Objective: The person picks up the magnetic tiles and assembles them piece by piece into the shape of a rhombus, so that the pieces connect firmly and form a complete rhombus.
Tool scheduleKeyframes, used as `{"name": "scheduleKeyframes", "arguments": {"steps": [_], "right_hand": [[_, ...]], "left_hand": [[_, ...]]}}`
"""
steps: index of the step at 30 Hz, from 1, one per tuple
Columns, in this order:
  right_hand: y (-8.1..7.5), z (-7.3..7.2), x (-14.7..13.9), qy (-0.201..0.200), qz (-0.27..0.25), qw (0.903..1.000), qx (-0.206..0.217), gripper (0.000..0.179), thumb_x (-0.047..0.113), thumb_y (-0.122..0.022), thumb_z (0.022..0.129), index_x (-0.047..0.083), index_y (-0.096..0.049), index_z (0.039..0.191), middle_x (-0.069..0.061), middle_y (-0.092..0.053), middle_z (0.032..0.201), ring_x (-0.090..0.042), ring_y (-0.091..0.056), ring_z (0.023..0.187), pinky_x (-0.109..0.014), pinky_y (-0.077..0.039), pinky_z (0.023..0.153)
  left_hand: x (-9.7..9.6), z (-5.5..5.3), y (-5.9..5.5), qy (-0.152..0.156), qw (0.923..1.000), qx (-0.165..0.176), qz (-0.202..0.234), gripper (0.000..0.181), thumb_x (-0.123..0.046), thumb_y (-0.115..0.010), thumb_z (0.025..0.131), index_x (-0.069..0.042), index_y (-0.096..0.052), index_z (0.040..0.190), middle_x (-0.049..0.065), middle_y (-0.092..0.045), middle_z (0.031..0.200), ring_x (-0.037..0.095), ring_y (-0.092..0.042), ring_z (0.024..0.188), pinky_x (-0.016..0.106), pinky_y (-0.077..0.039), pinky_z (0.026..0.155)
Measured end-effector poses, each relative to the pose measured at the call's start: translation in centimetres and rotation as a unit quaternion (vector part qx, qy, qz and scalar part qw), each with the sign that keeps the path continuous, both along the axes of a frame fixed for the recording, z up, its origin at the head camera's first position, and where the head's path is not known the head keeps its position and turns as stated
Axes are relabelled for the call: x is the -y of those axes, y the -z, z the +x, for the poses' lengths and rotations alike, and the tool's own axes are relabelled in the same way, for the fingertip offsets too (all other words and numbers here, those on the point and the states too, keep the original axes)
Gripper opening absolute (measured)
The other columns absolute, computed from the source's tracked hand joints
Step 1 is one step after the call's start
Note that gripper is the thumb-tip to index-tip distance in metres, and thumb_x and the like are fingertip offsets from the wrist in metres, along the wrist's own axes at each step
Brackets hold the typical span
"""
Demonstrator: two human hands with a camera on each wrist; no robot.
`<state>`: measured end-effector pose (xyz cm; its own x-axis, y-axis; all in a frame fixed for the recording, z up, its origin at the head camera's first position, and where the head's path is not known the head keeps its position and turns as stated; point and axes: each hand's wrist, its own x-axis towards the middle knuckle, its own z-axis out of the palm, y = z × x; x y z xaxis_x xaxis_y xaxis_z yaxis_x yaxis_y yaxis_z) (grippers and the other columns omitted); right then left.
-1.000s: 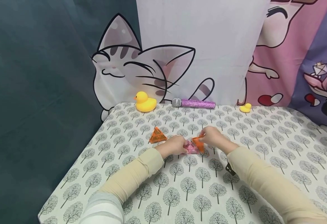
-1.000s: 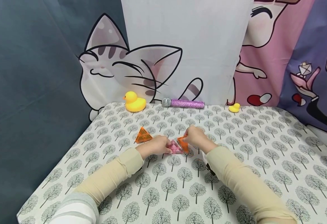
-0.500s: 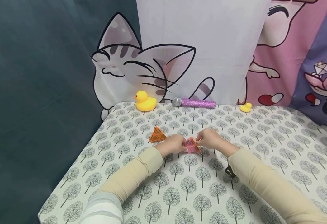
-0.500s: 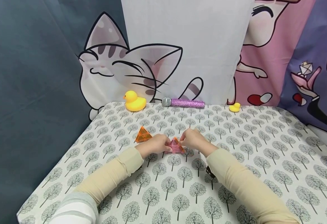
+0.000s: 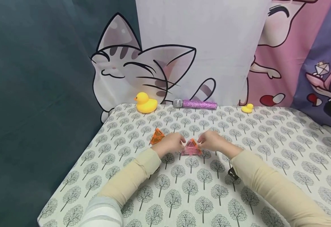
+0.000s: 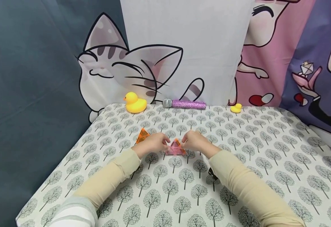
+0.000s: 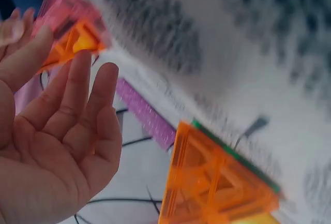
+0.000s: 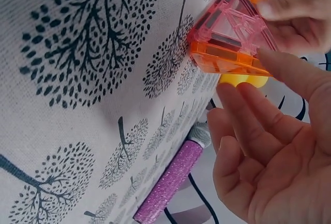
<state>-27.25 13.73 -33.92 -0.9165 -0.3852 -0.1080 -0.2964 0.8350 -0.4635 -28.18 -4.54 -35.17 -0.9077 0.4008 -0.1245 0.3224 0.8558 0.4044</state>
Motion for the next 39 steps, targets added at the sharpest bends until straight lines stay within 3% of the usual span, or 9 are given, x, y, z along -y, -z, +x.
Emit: {"name": "scheduleKeyframes", "arguments": {"steps": [5,10,13,16,19,23,28,33,39], "right_hand": [[0.0,0.0,0.7,0.001,0.014,0.9999,0.0,0.045,0.025,-0.069,0.073,-0.004,-0.056,0.105,-0.017,-0.06,0.097,-0.029,-0.056,0.086,-0.043,-0.045,0.075],[0.3,-0.1,1.4,0.024,0.022,0.9994,0.005,0.066,0.038,-0.07,0.069,-0.003,-0.049,0.116,-0.019,-0.056,0.107,-0.033,-0.052,0.096,-0.048,-0.04,0.081],[0.5,-0.2,1.7,0.029,0.026,0.9992,-0.003,0.072,0.041,-0.07,0.068,-0.002,-0.046,0.121,-0.018,-0.056,0.108,-0.032,-0.052,0.098,-0.048,-0.04,0.081],[0.9,-0.4,1.9,0.025,0.036,0.9989,-0.015,0.073,0.041,-0.07,0.069,0.001,-0.044,0.124,-0.015,-0.057,0.106,-0.028,-0.053,0.095,-0.044,-0.042,0.079],[1.2,-0.6,2.0,0.018,0.05,0.9983,-0.024,0.072,0.043,-0.07,0.068,0.006,-0.045,0.125,-0.011,-0.058,0.102,-0.021,-0.053,0.088,-0.04,-0.044,0.074],[1.3,-0.7,1.9,0.008,0.061,0.9977,-0.027,0.067,0.046,-0.069,0.066,0.011,-0.051,0.121,-0.01,-0.058,0.104,-0.022,-0.053,0.081,-0.039,-0.044,0.07],[1.3,-0.7,1.0,-0.005,0.067,0.9969,-0.042,0.056,0.043,-0.068,0.068,0.009,-0.058,0.11,-0.012,-0.055,0.113,-0.029,-0.051,0.098,-0.047,-0.041,0.079],[1.4,-0.8,0.1,-0.016,0.077,0.9959,-0.044,0.04,0.038,-0.068,0.07,0.009,-0.063,0.098,-0.01,-0.059,0.106,-0.028,-0.053,0.094,-0.046,-0.041,0.08],[1.6,-0.7,-0.3,-0.026,0.082,0.9952,-0.047,0.036,0.036,-0.067,0.072,0.01,-0.064,0.097,-0.009,-0.06,0.103,-0.027,-0.055,0.09,-0.046,-0.043,0.077]], "left_hand": [[1.5,-0.5,-1.8,-0.04,0.9972,-0.062,0.015,0.033,-0.02,-0.063,0.079,-0.013,-0.058,0.111,0.001,-0.059,0.103,0.016,-0.053,0.091,0.031,-0.043,0.079],[3.8,-1.6,-3.0,-0.111,0.9861,-0.122,-0.014,0.041,-0.024,-0.066,0.077,-0.011,-0.056,0.114,0.006,-0.054,0.112,0.022,-0.049,0.1,0.035,-0.042,0.08],[5.3,-2.2,-3.2,-0.148,0.9819,-0.108,-0.047,0.032,-0.03,-0.068,0.074,-0.008,-0.061,0.096,0.006,-0.056,0.093,0.021,-0.051,0.084,0.034,-0.045,0.067],[6.5,-2.7,-2.8,-0.161,0.9811,-0.07,-0.081,0.029,-0.035,-0.068,0.073,-0.009,-0.054,0.071,0.003,-0.049,0.07,0.018,-0.047,0.065,0.031,-0.04,0.053],[7.3,-2.9,-2.3,-0.156,0.9836,-0.03,-0.085,0.032,-0.036,-0.068,0.073,-0.011,-0.05,0.065,0.003,-0.046,0.063,0.018,-0.044,0.059,0.029,-0.037,0.049],[7.6,-3.0,-1.7,-0.151,0.9856,0.0,-0.076,0.028,-0.034,-0.068,0.073,-0.011,-0.053,0.075,0.004,-0.052,0.072,0.019,-0.048,0.063,0.03,-0.039,0.052],[6.7,-3.3,-1.3,-0.138,0.986,-0.009,-0.093,0.027,-0.034,-0.068,0.074,-0.01,-0.055,0.077,0.005,-0.054,0.076,0.02,-0.05,0.068,0.032,-0.042,0.058],[5.1,-3.4,-1.0,-0.097,0.9914,-0.017,-0.087,0.027,-0.033,-0.069,0.073,-0.009,-0.056,0.077,0.003,-0.053,0.076,0.019,-0.049,0.071,0.033,-0.042,0.066],[2.7,-2.8,-0.9,-0.046,0.9956,-0.009,-0.081,0.032,-0.029,-0.07,0.072,-0.01,-0.061,0.096,0.002,-0.058,0.087,0.018,-0.051,0.079,0.033,-0.042,0.075]]}}
